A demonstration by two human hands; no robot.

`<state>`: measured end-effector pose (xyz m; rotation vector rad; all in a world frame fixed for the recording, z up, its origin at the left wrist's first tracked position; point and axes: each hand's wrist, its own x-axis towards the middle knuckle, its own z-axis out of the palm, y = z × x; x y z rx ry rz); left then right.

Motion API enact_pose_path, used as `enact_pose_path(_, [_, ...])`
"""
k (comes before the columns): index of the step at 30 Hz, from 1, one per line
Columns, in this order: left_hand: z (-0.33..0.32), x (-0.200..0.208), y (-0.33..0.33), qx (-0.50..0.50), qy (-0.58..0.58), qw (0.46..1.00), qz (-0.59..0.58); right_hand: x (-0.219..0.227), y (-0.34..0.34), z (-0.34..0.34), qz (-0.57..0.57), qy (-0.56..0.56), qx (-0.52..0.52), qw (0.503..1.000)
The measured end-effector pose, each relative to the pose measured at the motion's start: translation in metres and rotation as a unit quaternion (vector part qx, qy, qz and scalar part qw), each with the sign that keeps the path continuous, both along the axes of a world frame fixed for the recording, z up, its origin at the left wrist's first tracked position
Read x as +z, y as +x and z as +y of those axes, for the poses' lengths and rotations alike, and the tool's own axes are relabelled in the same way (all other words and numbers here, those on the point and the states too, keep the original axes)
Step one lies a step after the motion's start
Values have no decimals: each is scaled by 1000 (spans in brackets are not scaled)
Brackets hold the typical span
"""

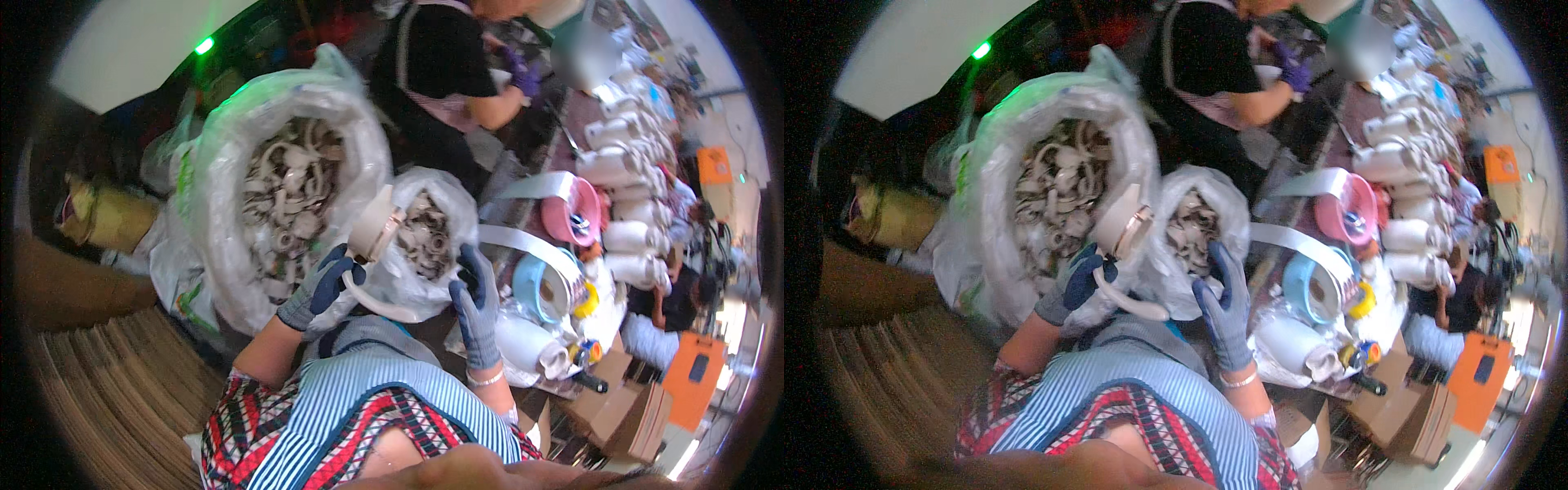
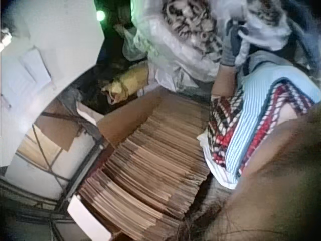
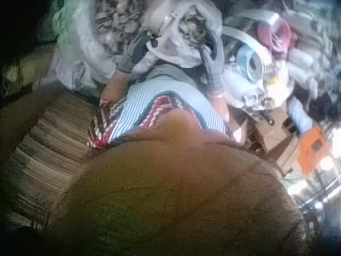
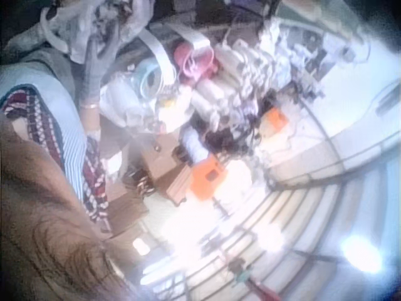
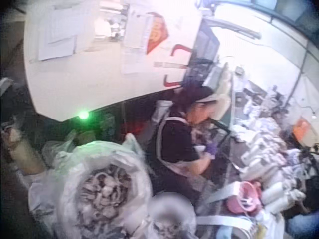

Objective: The person repeatedly picks up white kettle spouts from a large plastic bag, inspects them by turning them over, and places them on a work table. Other workers are visible in the background performing similar tasks.

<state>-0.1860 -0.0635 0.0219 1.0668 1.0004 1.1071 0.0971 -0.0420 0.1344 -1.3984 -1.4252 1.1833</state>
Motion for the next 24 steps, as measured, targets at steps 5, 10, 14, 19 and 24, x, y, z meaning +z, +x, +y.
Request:
enact_pose_path(5, [22, 79, 110, -205, -187, 935, -223, 15, 67, 4, 177, 32, -59, 982])
enact_pose_path(10, [39, 103, 214, -378, -116, 898, -194, 24, 149, -46, 50, 137, -134, 980])
enact_pose_path(14, [33, 134, 269, -437, 82, 895, -45, 41, 192, -95, -166, 220, -278, 920])
enact_pose_path(19, [11, 147, 323, -454, 89, 886, -38, 65, 184, -133, -187, 170, -414, 874])
enact_pose_path(24, [4, 135, 331, -502, -6, 841, -201, 82, 176, -160, -260, 230, -429, 834])
